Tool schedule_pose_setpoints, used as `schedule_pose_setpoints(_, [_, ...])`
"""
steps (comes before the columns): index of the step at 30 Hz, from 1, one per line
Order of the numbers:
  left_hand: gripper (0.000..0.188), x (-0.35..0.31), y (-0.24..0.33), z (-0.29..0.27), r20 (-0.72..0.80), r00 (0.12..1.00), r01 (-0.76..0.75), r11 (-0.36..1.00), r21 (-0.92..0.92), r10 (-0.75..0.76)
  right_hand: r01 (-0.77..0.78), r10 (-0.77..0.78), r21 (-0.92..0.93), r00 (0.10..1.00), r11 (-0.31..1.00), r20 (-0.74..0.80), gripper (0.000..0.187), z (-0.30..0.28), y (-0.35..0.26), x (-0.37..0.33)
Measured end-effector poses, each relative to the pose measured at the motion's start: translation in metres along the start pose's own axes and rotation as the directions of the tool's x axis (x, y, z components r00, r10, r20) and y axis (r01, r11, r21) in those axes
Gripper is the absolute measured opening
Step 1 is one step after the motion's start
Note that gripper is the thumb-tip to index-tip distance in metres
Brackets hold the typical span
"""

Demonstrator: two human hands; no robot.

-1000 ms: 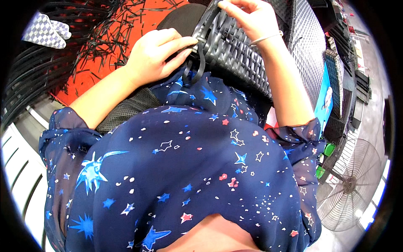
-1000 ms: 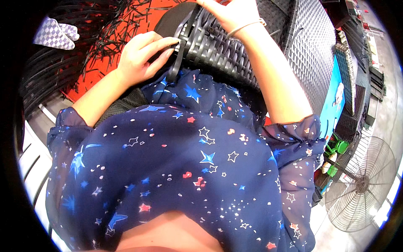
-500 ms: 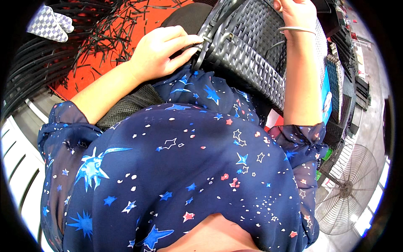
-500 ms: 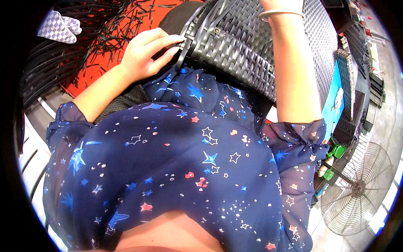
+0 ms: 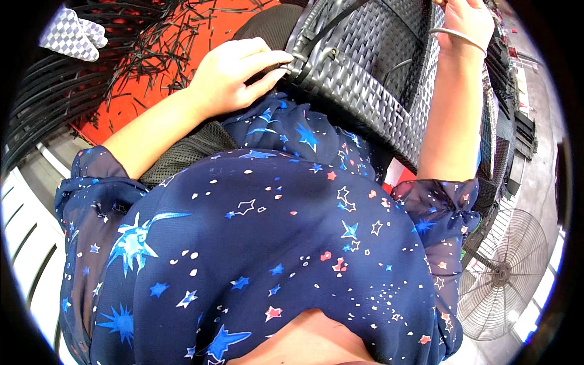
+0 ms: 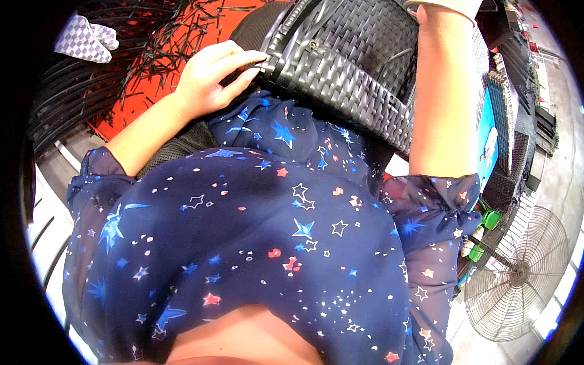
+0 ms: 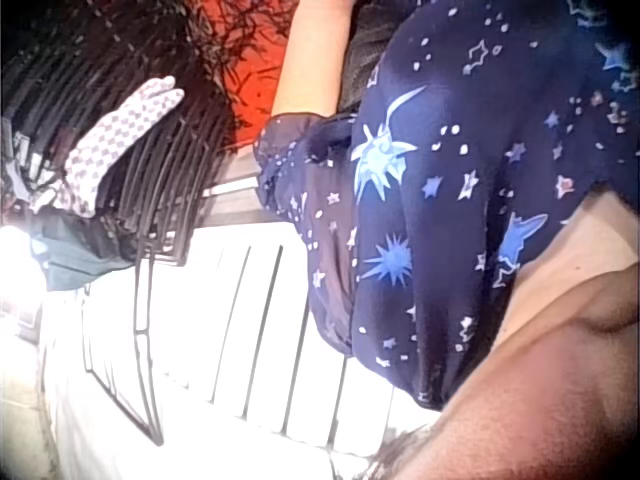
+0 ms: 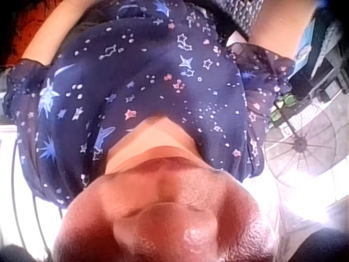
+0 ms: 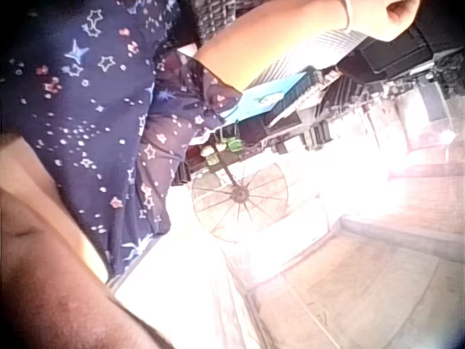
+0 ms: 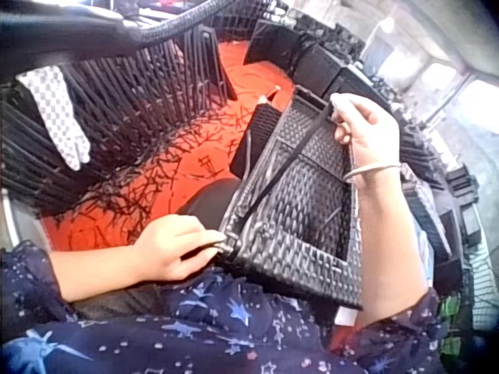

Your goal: The person weaves a black plastic strip into the edge of a black woven basket, threading it through the existing weave and pulling it tight. They repeatedly adjust the strip and the basket's edge to secure the weave.

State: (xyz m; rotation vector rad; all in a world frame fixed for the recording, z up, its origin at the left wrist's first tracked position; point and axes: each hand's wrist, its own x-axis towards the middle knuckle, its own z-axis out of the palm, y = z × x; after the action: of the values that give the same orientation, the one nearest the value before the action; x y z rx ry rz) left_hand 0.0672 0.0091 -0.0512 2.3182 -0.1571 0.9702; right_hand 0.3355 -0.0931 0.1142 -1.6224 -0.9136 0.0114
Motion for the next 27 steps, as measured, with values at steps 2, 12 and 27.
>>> schedule_pose_setpoints(2, [0.028,-0.001,0.000,-0.001,0.013,1.000,0.002,1.000,-0.021,-0.002,0.007,-0.007,0.015,1.000,1.000,-0.013,0.019,0.003,-0.003,-0.002])
schedule_pose_setpoints(12, [0.024,0.000,-0.001,0.000,-0.005,1.000,0.020,0.999,-0.025,-0.020,0.135,-0.136,0.113,0.991,0.984,-0.006,0.021,0.013,-0.023,-0.019])
schedule_pose_setpoints(27, [0.030,0.046,0.014,0.001,0.263,0.931,0.271,0.962,-0.038,-0.252,0.218,-0.233,0.168,0.970,0.961,0.076,0.016,0.026,-0.043,-0.034])
